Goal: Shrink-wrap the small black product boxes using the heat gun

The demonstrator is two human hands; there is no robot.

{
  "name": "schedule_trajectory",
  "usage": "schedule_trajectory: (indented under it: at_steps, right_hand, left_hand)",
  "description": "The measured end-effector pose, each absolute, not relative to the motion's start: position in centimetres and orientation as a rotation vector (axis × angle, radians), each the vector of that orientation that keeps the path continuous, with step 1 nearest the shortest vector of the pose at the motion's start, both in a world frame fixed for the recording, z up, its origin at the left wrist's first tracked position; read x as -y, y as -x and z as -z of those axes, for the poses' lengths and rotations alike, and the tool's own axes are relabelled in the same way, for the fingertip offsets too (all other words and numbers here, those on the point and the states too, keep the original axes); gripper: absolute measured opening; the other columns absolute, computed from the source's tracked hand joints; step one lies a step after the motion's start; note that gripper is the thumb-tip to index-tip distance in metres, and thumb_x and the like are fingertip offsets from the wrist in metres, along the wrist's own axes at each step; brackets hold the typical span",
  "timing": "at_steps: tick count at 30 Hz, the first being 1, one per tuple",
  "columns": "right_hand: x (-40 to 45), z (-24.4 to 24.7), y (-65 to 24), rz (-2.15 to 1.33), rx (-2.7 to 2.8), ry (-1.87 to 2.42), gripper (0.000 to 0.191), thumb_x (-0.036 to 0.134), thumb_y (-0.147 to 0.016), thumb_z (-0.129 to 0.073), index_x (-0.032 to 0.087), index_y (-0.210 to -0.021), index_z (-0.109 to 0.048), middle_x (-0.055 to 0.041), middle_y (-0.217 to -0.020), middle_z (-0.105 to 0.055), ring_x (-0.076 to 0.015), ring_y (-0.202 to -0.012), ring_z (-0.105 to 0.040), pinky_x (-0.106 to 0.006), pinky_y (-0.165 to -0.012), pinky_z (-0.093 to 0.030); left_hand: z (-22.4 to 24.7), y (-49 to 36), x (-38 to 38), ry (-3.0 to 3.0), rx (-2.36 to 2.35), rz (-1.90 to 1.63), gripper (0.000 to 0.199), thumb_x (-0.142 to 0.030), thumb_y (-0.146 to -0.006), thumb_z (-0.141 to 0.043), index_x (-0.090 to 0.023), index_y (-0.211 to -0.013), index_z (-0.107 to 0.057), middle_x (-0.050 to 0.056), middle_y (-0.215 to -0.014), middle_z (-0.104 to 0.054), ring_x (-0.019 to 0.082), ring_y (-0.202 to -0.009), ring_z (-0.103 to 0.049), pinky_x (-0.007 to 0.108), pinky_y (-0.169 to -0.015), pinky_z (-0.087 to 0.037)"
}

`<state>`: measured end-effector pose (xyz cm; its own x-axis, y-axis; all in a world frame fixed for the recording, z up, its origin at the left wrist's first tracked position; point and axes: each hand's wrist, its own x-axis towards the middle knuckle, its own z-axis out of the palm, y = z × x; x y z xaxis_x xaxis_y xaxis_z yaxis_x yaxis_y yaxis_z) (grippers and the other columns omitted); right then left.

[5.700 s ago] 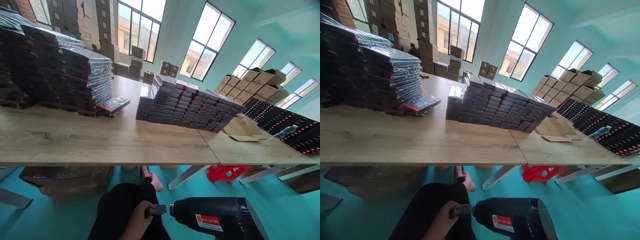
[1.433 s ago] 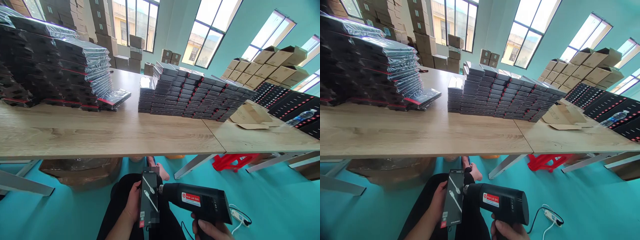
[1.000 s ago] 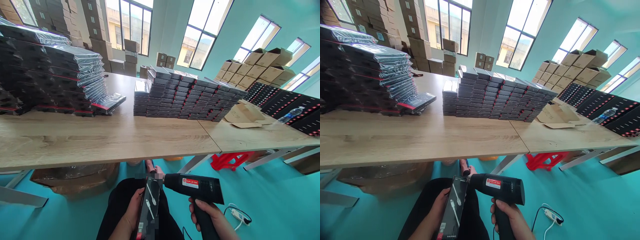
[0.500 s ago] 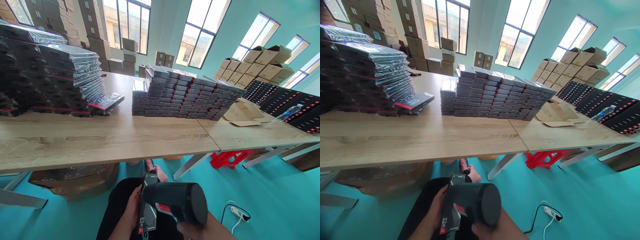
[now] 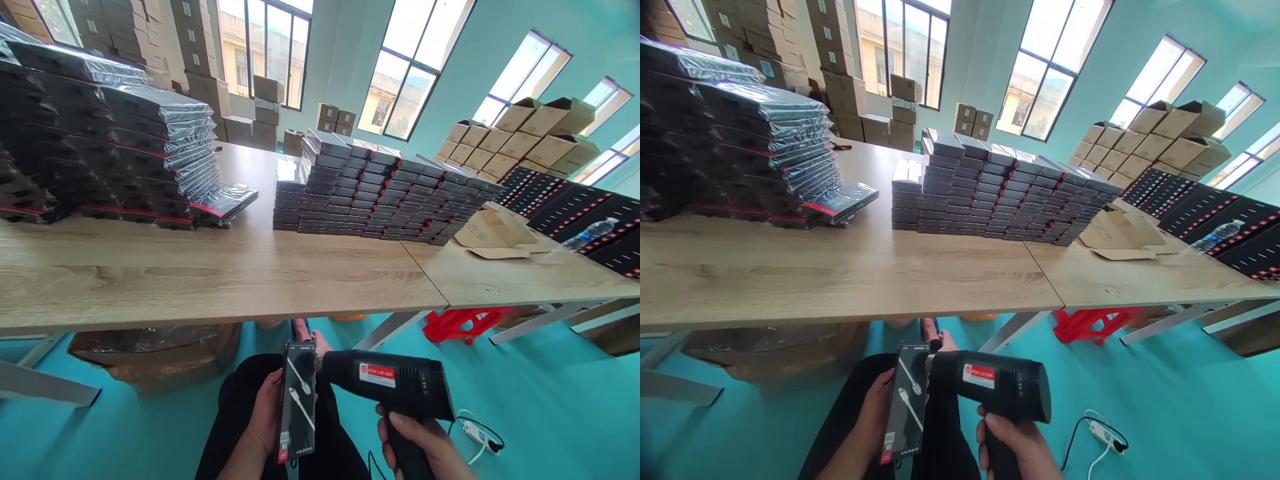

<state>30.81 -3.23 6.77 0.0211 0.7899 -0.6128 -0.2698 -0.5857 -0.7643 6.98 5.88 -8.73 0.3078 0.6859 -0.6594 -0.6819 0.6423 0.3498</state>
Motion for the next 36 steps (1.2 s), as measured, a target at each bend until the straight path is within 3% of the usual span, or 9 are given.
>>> schedule_trajectory:
  at_steps: [5,13,19,23,27,32,36]
  right_hand:
    - [2.9,-6.9,-32.5,-1.637,0.268,1.439,0.035,0.041,-0.072,-0.080,0.014,-0.091,-0.070,-0.0017,-0.074,-0.068,-0.0128,-0.057,-0.060,-0.023,-0.049,-0.046]
    - [2.7,-6.7,-31.9,-1.664,0.239,1.386,0.034,0.041,-0.072,-0.080,0.015,-0.090,-0.069,-0.0018,-0.072,-0.068,-0.0125,-0.056,-0.060,-0.022,-0.048,-0.047]
    - [2.3,-7.6,-31.0,-1.687,0.445,1.435,0.046,0.049,-0.067,-0.081,0.013,-0.093,-0.069,-0.0028,-0.074,-0.068,-0.0138,-0.056,-0.059,-0.025,-0.048,-0.043]
    - [3.0,-8.5,-30.2,-1.829,0.871,1.576,0.044,0.054,-0.061,-0.082,0.015,-0.078,-0.071,-0.0004,-0.068,-0.061,-0.0142,-0.063,-0.055,-0.027,-0.061,-0.042]
    - [2.8,-9.0,-29.8,-1.689,1.108,1.746,0.048,0.065,-0.070,-0.068,0.017,-0.074,-0.065,-0.0015,-0.064,-0.059,-0.0174,-0.064,-0.055,-0.030,-0.064,-0.041]
    - [2.5,-9.6,-30.0,-1.716,1.197,1.739,0.036,0.055,-0.062,-0.078,0.024,-0.074,-0.066,-0.0003,-0.066,-0.062,-0.0202,-0.067,-0.058,-0.031,-0.063,-0.044]
    - [2.5,-9.9,-30.1,-1.626,1.165,1.815,0.035,0.056,-0.074,-0.069,0.021,-0.072,-0.065,-0.0004,-0.063,-0.061,-0.0183,-0.062,-0.056,-0.032,-0.065,-0.045]
  left_hand:
    - [7.9,-7.1,-5.8,0.009,-0.648,-0.790,0.042,-0.044,-0.080,-0.063,-0.012,-0.107,-0.069,0.015,-0.091,-0.077,0.034,-0.084,-0.074,0.047,-0.077,-0.057]
    - [8.7,-7.2,-5.6,-0.035,-0.654,-0.728,0.048,-0.050,-0.080,-0.064,-0.012,-0.108,-0.070,0.015,-0.081,-0.077,0.035,-0.077,-0.074,0.046,-0.071,-0.057]
    - [7.3,-7.3,-5.5,-0.017,-0.720,-0.730,0.039,-0.044,-0.081,-0.068,-0.011,-0.102,-0.072,0.012,-0.075,-0.077,0.032,-0.076,-0.075,0.041,-0.069,-0.057]
    - [6.5,-7.5,-5.4,-0.050,-0.767,-0.805,0.027,-0.034,-0.082,-0.070,-0.012,-0.098,-0.073,0.008,-0.074,-0.077,0.027,-0.074,-0.075,0.035,-0.071,-0.056]
    - [6.8,-7.7,-5.3,-0.041,-0.767,-0.845,0.028,-0.034,-0.083,-0.070,-0.012,-0.099,-0.073,0.008,-0.071,-0.077,0.027,-0.072,-0.075,0.035,-0.069,-0.056]
    - [7.0,-7.6,-5.4,-0.014,-0.770,-0.853,0.026,-0.031,-0.083,-0.070,-0.012,-0.101,-0.073,0.006,-0.070,-0.077,0.025,-0.069,-0.075,0.033,-0.067,-0.056]
    - [7.3,-7.6,-5.4,0.015,-0.752,-0.828,0.033,-0.038,-0.083,-0.069,-0.010,-0.100,-0.073,0.008,-0.067,-0.076,0.026,-0.066,-0.074,0.034,-0.064,-0.056]
